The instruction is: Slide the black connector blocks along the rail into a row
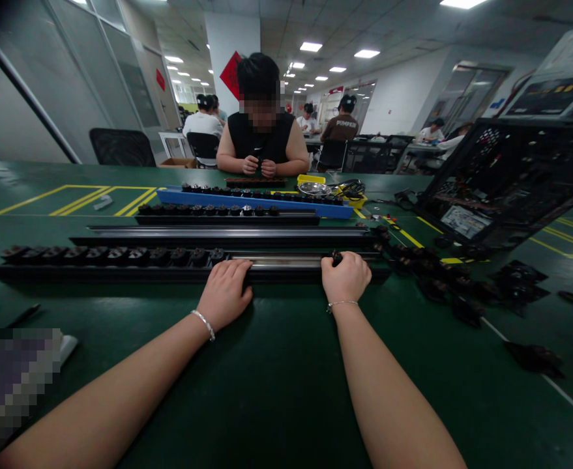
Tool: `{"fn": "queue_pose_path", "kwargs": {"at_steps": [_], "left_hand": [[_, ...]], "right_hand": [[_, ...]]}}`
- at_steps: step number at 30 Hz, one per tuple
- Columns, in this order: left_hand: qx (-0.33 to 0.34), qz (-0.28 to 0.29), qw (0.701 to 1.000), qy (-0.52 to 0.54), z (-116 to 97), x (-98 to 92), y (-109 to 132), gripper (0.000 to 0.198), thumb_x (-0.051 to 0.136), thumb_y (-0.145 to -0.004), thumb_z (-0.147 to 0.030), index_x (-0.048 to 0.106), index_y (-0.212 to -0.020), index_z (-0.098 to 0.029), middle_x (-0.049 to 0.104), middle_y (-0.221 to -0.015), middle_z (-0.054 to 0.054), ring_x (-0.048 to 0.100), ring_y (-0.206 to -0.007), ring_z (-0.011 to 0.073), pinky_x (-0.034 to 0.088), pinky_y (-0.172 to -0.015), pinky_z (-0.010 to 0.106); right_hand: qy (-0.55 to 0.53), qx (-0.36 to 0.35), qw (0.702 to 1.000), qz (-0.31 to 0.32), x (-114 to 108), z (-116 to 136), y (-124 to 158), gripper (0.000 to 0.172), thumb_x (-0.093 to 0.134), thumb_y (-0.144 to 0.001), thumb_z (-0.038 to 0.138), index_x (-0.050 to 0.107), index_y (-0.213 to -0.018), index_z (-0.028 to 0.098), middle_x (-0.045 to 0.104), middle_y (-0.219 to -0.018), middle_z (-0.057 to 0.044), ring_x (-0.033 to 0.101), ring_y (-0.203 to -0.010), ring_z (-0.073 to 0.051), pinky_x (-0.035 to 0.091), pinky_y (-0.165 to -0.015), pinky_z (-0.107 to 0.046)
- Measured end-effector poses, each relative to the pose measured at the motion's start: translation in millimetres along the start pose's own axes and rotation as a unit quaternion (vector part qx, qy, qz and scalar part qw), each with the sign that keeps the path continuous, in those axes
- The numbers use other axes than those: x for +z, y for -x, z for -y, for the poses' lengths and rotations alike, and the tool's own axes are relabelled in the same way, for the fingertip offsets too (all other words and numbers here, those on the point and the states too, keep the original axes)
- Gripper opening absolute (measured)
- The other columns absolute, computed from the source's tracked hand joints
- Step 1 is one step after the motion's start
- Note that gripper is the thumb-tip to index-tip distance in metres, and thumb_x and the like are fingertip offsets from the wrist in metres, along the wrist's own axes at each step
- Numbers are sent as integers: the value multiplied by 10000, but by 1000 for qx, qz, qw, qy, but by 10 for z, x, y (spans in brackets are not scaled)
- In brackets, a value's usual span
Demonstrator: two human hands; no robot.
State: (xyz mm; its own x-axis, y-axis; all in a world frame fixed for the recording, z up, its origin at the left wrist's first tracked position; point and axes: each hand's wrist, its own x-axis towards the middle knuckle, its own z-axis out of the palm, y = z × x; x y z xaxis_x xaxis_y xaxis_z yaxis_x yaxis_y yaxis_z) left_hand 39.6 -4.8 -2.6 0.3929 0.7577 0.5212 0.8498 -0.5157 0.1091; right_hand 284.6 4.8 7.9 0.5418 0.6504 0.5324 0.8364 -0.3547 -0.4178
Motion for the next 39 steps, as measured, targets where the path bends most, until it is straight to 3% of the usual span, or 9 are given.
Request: {"fn": "queue_pose_path", "kwargs": {"at_steps": [39], "left_hand": [[-3, 1, 1000, -1, -10, -13, 4, 447, 496, -764, -222, 495, -1205, -146, 573, -1200, 96, 479, -1127, 250, 306, -1034, 404]], "right_hand": [[15, 27, 999, -25, -10, -126, -90, 348, 464, -694, 318, 674, -871, 105, 628, -897, -148, 532, -828, -263, 379, -761, -373]]}}
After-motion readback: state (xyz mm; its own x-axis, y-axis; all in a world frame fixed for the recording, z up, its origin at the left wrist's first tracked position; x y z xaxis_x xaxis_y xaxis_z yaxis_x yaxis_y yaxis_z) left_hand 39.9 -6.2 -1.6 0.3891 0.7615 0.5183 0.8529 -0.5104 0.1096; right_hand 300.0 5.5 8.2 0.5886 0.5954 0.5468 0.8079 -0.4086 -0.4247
